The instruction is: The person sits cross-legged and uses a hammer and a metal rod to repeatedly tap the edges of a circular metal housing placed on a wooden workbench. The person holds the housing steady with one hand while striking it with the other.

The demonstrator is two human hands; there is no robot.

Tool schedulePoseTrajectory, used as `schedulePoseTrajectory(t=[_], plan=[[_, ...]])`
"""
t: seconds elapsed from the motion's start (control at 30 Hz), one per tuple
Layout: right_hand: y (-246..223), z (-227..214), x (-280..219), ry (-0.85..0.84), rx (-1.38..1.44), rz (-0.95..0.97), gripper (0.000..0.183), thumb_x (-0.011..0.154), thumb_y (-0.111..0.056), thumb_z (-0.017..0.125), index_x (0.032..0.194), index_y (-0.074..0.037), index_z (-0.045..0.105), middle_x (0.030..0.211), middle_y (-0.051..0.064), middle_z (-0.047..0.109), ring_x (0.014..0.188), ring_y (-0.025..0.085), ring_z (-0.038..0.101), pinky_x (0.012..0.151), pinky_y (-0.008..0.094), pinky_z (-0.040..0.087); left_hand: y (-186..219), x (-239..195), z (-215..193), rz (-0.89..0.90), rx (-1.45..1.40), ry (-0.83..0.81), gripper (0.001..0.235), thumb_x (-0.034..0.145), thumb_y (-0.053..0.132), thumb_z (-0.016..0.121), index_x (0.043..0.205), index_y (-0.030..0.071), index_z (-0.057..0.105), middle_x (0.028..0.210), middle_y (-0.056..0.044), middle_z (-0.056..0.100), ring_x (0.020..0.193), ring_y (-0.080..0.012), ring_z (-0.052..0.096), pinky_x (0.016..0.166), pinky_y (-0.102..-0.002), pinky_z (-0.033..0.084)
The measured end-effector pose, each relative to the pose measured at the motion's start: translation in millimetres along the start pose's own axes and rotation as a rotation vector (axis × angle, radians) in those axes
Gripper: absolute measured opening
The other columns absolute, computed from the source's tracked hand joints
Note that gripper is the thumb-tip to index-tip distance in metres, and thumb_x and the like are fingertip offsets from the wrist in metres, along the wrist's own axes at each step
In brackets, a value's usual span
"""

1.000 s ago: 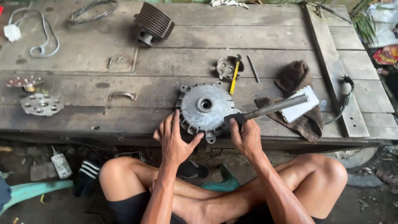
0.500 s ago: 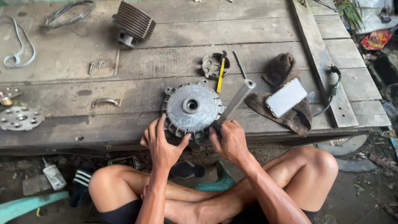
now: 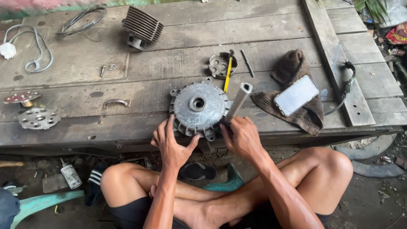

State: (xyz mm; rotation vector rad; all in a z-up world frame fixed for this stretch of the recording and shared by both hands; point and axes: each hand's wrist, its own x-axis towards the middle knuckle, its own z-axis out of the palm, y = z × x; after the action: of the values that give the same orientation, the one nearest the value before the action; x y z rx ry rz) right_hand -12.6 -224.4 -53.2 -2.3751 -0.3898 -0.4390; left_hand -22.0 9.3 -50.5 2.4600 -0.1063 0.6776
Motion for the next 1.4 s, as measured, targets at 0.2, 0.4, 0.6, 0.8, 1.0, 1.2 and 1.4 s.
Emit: schedulePoseTrajectory(t=[0.2, 0.4, 0.6, 0.8, 1.0, 1.2, 1.4], plan=[[-3.9, -9.0, 2.6, 0.021, 0.003, -0.071, 0.03, 0.096, -0.021, 0.067, 0.069, -0.012, 0.057, 0.059, 0.007, 0.056, 0.058, 0.03, 0.062, 0.062, 0.037, 0.049, 1.7, 1.4, -10.1, 0.003, -0.041, -0.063, 0.103, 0.065, 0.065, 0.079, 0.146, 0.009, 0.051, 0.13, -0.014, 0.052, 0.11, -0.0345, 0.047, 0.092, -0.05, 0.03], [12.7, 10.6, -7.7, 0.02, 0.064, -0.007, 0.033, 0.099, -0.026, 0.065, 0.071, -0.011, 0.059, 0.059, 0.008, 0.057, 0.057, 0.032, 0.062, 0.06, 0.038, 0.05, -3.2, -0.2, -8.6, 0.002, -0.032, -0.078, 0.102, 0.063, 0.062, 0.079, 0.147, 0.011, 0.049, 0.134, -0.013, 0.052, 0.115, -0.034, 0.047, 0.095, -0.051, 0.028], [-1.0, -4.5, -3.3, 0.111, 0.147, -0.044, 0.032, 0.099, -0.016, 0.063, 0.069, -0.008, 0.056, 0.058, 0.012, 0.052, 0.055, 0.036, 0.059, 0.054, 0.04, 0.048, 0.8, 4.3, -14.4, -0.025, -0.032, -0.112, 0.104, 0.062, 0.064, 0.08, 0.146, 0.011, 0.051, 0.131, -0.013, 0.051, 0.112, -0.0347, 0.047, 0.092, -0.054, 0.034], [-20.8, -10.8, 3.2, 0.081, 0.134, -0.087, 0.032, 0.097, -0.017, 0.065, 0.067, -0.009, 0.057, 0.058, 0.012, 0.052, 0.055, 0.037, 0.059, 0.052, 0.039, 0.048, 4.7, 4.2, -10.9, -0.055, -0.048, -0.098, 0.101, 0.063, 0.068, 0.08, 0.141, 0.011, 0.053, 0.125, -0.012, 0.052, 0.108, -0.0351, 0.049, 0.09, -0.054, 0.038], [-22.4, -11.4, 5.9, 0.056, 0.143, -0.069, 0.031, 0.099, -0.014, 0.061, 0.069, -0.007, 0.06, 0.058, 0.013, 0.054, 0.051, 0.035, 0.057, 0.046, 0.039, 0.045, 8.4, 1.5, -4.9, -0.081, -0.107, -0.068, 0.096, 0.056, 0.062, 0.091, 0.13, 0.013, 0.052, 0.111, -0.01, 0.049, 0.099, -0.0343, 0.051, 0.087, -0.053, 0.038], [-27.5, -7.8, 5.0, 0.03, 0.186, 0.003, 0.037, 0.1, -0.017, 0.061, 0.065, -0.006, 0.058, 0.053, 0.013, 0.053, 0.045, 0.031, 0.052, 0.043, 0.037, 0.041, 7.0, -0.6, -1.1, -0.081, -0.103, -0.077, 0.098, 0.053, 0.062, 0.092, 0.129, 0.014, 0.052, 0.111, -0.01, 0.049, 0.098, -0.034, 0.052, 0.088, -0.054, 0.04], [-12.9, -2.9, -0.5, 0.033, 0.245, 0.117, 0.038, 0.103, -0.017, 0.054, 0.067, -0.01, 0.06, 0.052, 0.005, 0.058, 0.04, 0.016, 0.049, 0.041, 0.029, 0.041, 10.2, 2.0, -5.4, -0.091, -0.15, -0.105, 0.098, 0.056, 0.059, 0.093, 0.131, 0.014, 0.051, 0.112, -0.012, 0.049, 0.101, -0.0353, 0.051, 0.092, -0.057, 0.038]])
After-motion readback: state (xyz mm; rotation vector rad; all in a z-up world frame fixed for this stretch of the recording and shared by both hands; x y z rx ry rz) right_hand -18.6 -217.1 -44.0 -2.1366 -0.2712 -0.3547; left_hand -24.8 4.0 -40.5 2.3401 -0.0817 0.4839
